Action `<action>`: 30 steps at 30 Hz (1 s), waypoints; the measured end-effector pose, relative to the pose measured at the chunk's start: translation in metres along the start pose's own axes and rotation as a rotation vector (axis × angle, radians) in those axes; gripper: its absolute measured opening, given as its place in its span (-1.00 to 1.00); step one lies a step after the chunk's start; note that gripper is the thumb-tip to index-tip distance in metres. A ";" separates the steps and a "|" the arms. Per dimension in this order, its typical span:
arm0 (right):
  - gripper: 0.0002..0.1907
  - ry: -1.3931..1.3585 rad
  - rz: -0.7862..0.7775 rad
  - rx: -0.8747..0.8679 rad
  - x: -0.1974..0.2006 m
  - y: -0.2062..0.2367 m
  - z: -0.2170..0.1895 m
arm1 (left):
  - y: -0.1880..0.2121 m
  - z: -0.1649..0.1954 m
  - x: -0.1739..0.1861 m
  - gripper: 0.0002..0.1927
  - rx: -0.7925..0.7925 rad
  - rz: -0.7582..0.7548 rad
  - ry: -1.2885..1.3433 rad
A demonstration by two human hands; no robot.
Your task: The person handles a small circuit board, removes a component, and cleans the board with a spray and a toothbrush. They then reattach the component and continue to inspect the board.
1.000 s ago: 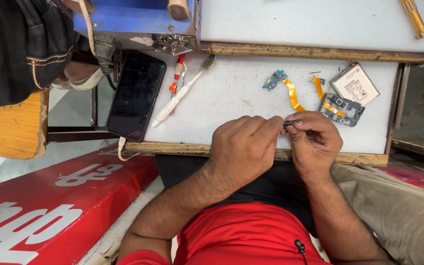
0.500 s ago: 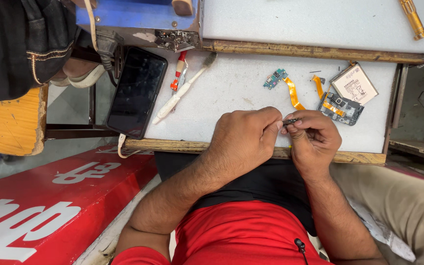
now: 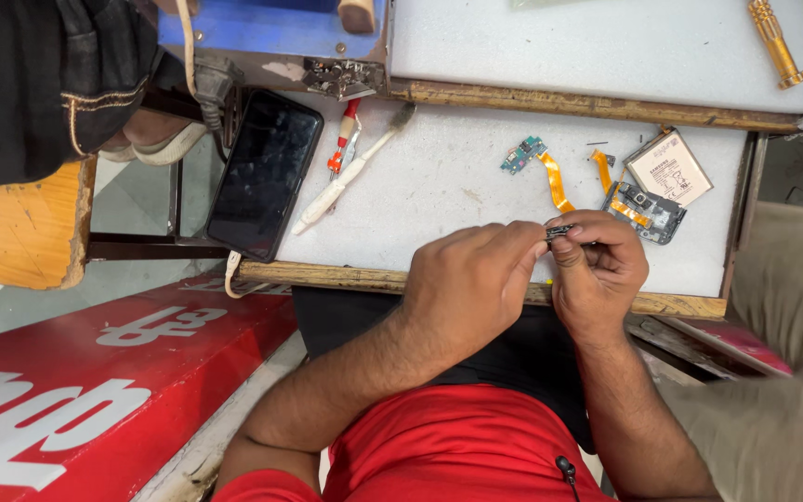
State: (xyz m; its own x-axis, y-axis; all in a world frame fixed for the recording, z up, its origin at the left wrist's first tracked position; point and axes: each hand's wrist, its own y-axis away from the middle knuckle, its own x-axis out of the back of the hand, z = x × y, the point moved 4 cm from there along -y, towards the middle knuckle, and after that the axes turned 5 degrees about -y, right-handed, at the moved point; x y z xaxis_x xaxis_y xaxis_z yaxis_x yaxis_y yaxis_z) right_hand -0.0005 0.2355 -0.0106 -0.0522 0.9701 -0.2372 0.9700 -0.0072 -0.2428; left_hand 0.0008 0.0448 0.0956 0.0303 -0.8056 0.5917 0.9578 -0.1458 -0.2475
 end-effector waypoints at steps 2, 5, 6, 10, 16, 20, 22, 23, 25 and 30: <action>-0.84 -0.065 0.023 -0.025 -0.002 -0.001 -0.002 | 0.004 -0.004 -0.004 -0.92 0.038 0.009 0.048; -0.86 -0.237 0.048 -0.107 -0.004 -0.005 -0.002 | 0.006 -0.015 -0.012 -0.90 0.074 -0.014 0.085; -0.86 -0.281 0.047 -0.132 -0.004 -0.006 -0.002 | 0.005 -0.019 -0.013 -0.90 0.084 -0.027 0.091; -0.85 -0.313 0.052 -0.161 -0.001 -0.008 0.001 | -0.001 -0.044 0.005 -0.85 0.116 0.024 -0.087; -0.77 -0.003 -0.026 -0.118 0.000 -0.002 0.006 | -0.005 -0.051 0.031 -0.73 -0.078 0.248 -0.481; -0.78 0.046 -0.057 -0.141 -0.007 -0.001 0.001 | 0.003 -0.037 0.002 -0.75 -0.175 0.102 0.008; -0.79 0.118 -0.028 -0.146 -0.012 -0.002 -0.004 | 0.003 -0.037 -0.011 -0.77 -0.194 0.079 0.095; -0.79 0.165 -0.034 -0.099 -0.017 -0.003 -0.008 | 0.003 -0.039 -0.015 -0.79 -0.212 0.112 0.091; -0.78 0.259 -0.040 -0.002 -0.029 -0.003 -0.016 | 0.004 -0.042 -0.019 -0.80 -0.239 0.152 0.080; -0.81 0.624 0.013 0.088 -0.046 -0.008 -0.032 | 0.008 -0.049 -0.020 -0.80 -0.270 0.142 0.043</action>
State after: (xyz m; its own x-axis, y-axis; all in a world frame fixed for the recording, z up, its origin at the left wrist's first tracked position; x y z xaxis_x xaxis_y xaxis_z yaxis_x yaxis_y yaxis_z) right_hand 0.0021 0.1991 0.0319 0.1334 0.9286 0.3462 0.9450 -0.0139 -0.3267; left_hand -0.0061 0.0321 0.0441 0.1406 -0.8516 0.5050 0.8340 -0.1730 -0.5239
